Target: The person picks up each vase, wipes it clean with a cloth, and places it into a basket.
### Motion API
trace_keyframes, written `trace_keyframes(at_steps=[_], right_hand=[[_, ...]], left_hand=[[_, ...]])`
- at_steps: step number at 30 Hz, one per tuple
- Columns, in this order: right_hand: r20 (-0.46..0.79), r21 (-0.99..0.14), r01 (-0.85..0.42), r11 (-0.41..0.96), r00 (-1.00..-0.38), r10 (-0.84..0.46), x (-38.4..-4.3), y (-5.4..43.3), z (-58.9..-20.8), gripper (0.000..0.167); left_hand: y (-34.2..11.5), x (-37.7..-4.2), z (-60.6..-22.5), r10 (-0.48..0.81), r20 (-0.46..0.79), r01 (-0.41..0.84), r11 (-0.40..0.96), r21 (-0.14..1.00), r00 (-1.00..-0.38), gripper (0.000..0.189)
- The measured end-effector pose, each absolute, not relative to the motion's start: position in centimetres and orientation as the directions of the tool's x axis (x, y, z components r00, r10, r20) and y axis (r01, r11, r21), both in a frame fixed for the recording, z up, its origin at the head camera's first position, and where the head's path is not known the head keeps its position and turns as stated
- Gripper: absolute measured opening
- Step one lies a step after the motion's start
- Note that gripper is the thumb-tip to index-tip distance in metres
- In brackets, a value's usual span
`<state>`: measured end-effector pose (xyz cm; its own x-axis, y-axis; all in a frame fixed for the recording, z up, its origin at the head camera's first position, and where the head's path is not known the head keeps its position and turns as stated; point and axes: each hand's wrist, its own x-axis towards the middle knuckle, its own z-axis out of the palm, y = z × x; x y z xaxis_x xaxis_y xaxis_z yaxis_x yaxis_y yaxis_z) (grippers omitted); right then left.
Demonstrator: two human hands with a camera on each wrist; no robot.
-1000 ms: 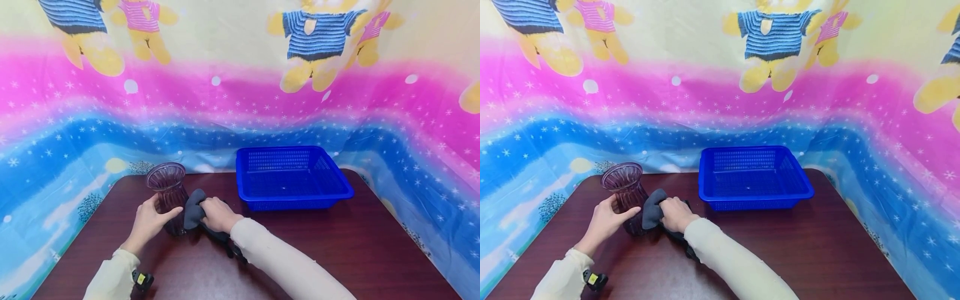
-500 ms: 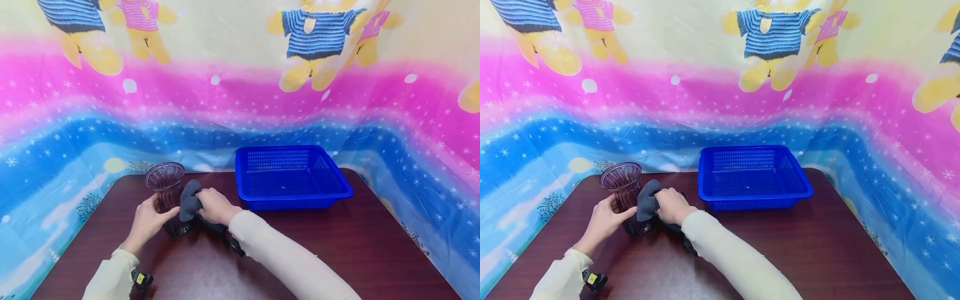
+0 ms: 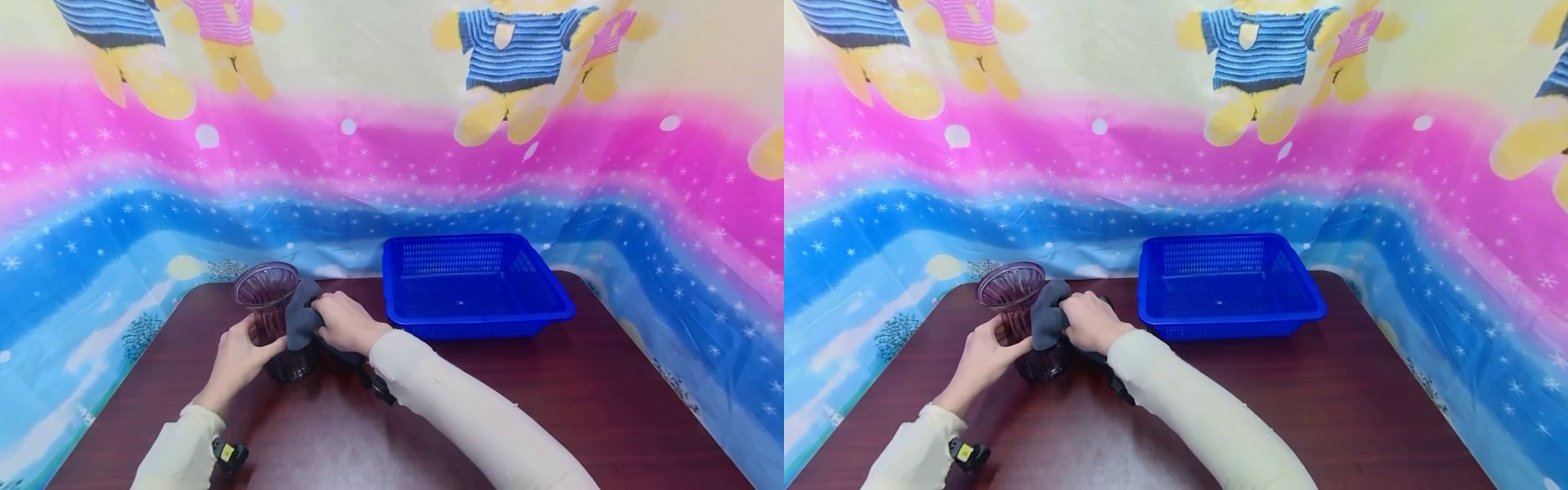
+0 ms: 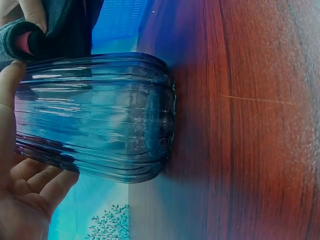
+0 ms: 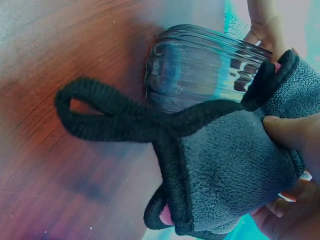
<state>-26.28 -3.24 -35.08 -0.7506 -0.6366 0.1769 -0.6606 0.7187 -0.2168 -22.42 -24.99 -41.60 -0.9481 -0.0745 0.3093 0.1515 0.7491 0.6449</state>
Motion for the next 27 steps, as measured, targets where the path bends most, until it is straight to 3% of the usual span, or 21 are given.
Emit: trace_keyframes(at_steps=[27], right_hand=[[0.112, -0.221, -0.581, 0.783, -0.813, -0.572, -25.7, -2.9, -40.4, 0.002]], left_hand=[[-24.9, -22.3, -41.5, -0.095, 0.311, 0.138, 0.749, 0.648, -0.946, 0.066]])
